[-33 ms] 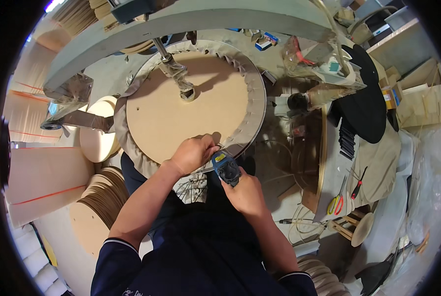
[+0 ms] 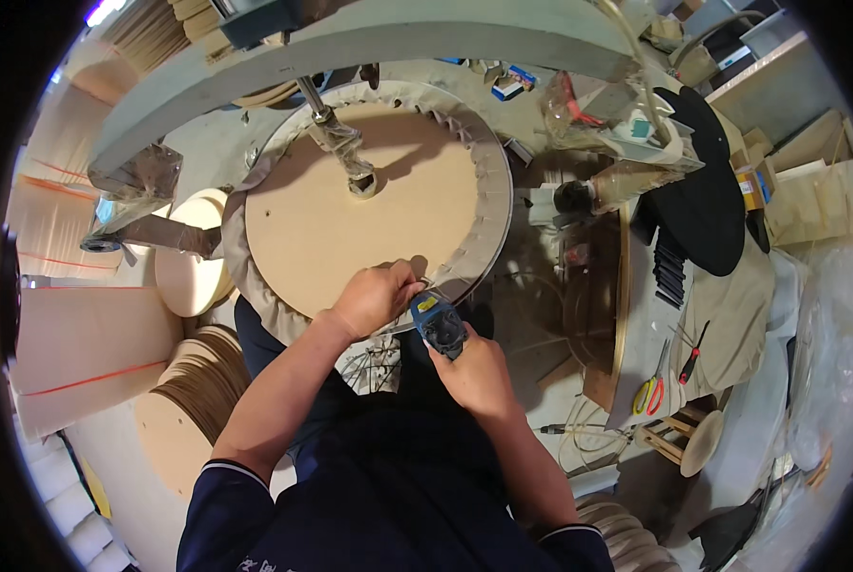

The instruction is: Attaching fabric upholstery to a circular wooden furniture component using a pneumatic stapler and trimming excess with scissors.

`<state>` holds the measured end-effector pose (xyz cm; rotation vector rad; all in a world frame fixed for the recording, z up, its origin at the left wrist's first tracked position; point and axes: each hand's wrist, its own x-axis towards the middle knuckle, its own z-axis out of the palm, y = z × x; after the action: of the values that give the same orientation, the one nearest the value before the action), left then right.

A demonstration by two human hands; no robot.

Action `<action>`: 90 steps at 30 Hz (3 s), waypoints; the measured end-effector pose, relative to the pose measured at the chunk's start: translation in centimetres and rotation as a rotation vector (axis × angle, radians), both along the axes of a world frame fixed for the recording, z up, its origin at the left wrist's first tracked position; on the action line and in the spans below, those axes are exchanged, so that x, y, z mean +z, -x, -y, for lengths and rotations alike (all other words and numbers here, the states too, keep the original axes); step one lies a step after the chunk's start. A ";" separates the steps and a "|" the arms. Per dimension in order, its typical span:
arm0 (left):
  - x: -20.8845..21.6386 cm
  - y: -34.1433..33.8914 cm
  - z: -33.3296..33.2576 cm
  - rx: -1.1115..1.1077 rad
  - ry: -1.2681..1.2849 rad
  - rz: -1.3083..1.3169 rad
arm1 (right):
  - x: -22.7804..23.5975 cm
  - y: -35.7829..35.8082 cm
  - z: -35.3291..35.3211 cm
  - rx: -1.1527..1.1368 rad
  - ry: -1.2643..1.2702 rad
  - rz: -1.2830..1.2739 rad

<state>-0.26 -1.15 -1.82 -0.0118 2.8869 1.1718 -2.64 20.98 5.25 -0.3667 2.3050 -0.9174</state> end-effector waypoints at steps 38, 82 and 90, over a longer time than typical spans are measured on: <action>1.4 -0.6 -1.2 -0.002 -0.027 -0.063 | -0.7 -0.7 -2.6 -0.187 0.039 0.011; 1.3 0.0 2.3 -0.231 0.048 0.137 | -0.3 -1.7 -4.2 -0.106 0.080 0.095; -0.3 0.6 2.2 -0.071 -0.064 0.015 | -0.5 -1.0 -1.7 0.003 0.025 0.087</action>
<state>-0.90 -3.32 -2.10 0.0821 2.8102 1.2456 -1.65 22.69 4.77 -0.3343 2.2152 -0.9437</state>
